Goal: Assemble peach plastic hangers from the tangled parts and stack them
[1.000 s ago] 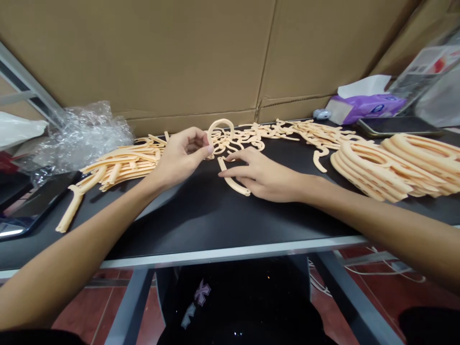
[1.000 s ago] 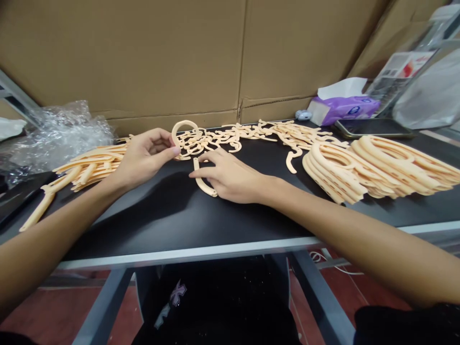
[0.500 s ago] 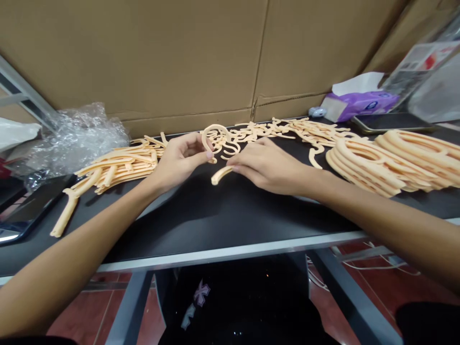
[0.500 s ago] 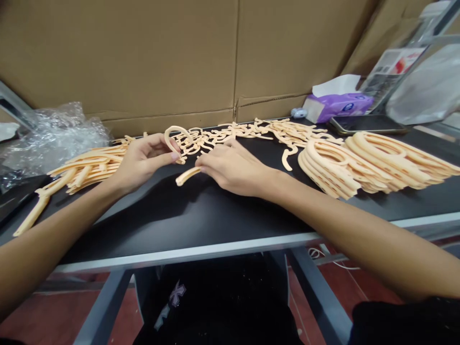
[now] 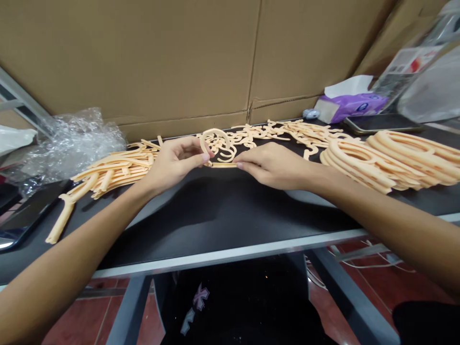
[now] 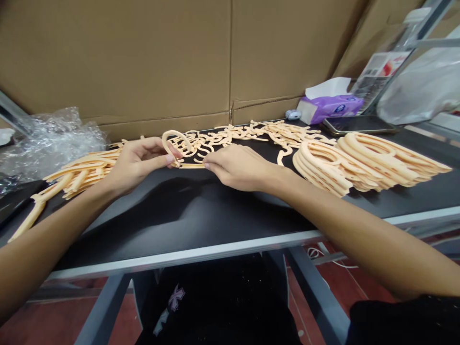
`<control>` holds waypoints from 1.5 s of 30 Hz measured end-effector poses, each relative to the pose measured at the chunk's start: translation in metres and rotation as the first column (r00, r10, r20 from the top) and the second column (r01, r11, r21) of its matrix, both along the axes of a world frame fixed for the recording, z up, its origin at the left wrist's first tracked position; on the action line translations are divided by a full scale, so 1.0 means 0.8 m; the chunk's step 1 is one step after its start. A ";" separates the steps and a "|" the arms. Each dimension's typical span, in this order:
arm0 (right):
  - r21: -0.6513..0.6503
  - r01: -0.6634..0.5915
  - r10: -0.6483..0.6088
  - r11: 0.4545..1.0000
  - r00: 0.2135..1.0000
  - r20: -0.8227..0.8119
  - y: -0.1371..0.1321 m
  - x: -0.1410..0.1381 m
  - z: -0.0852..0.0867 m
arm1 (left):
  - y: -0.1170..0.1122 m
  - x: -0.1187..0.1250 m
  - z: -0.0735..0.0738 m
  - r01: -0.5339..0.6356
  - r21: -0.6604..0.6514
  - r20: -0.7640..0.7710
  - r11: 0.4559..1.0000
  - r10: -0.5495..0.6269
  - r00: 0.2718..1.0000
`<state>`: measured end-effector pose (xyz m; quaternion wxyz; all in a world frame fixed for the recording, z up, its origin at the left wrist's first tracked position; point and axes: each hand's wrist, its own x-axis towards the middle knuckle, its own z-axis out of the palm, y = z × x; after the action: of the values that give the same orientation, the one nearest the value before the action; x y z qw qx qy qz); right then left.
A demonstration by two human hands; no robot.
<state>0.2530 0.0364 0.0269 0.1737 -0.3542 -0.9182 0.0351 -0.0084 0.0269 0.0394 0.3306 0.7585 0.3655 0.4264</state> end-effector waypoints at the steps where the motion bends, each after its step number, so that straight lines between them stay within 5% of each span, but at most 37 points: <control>1: -0.002 -0.008 0.008 1.000 1.000 -0.002 0.000 0.000 0.000 | -0.001 0.000 0.000 0.007 -0.009 -0.032 1.000 -0.007 0.999; 13: -0.036 -0.035 0.035 0.999 0.999 -0.008 -0.003 0.000 0.001 | -0.002 0.003 0.001 0.024 -0.073 -0.098 0.997 -0.032 0.995; 20: -0.264 -0.071 0.016 0.962 0.979 -0.205 -0.009 -0.006 0.011 | -0.007 0.010 -0.006 0.007 -0.089 -0.126 0.996 -0.018 0.992; 27: -0.575 -0.014 -0.217 0.818 0.918 -0.332 -0.013 -0.009 0.022 | -0.007 0.012 -0.013 -0.017 -0.097 -0.103 0.995 0.007 0.995; 35: -0.733 -0.327 -0.373 0.597 0.696 -0.614 -0.003 0.001 0.020 | -0.008 0.013 -0.014 -0.022 -0.189 0.007 0.982 0.024 1.000; 38: -0.670 -0.393 -0.358 0.629 0.619 -0.699 -0.004 -0.005 0.014 | -0.014 0.020 -0.018 0.032 -0.280 0.085 0.960 -0.009 0.996; 41: -0.622 -0.333 -0.316 0.709 0.638 -0.702 -0.008 -0.016 0.005 | -0.020 0.026 -0.022 0.095 -0.313 0.140 0.945 -0.053 0.989; 45: -0.688 -0.247 -0.363 0.683 0.702 -0.612 -0.010 -0.024 -0.001 | -0.020 0.029 -0.025 0.108 -0.281 0.146 0.954 -0.069 0.987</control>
<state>0.2337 0.0284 0.0264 0.3583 -0.3825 -0.6718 0.5235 0.0145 0.0105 0.0196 0.4800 0.6875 0.3662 0.4035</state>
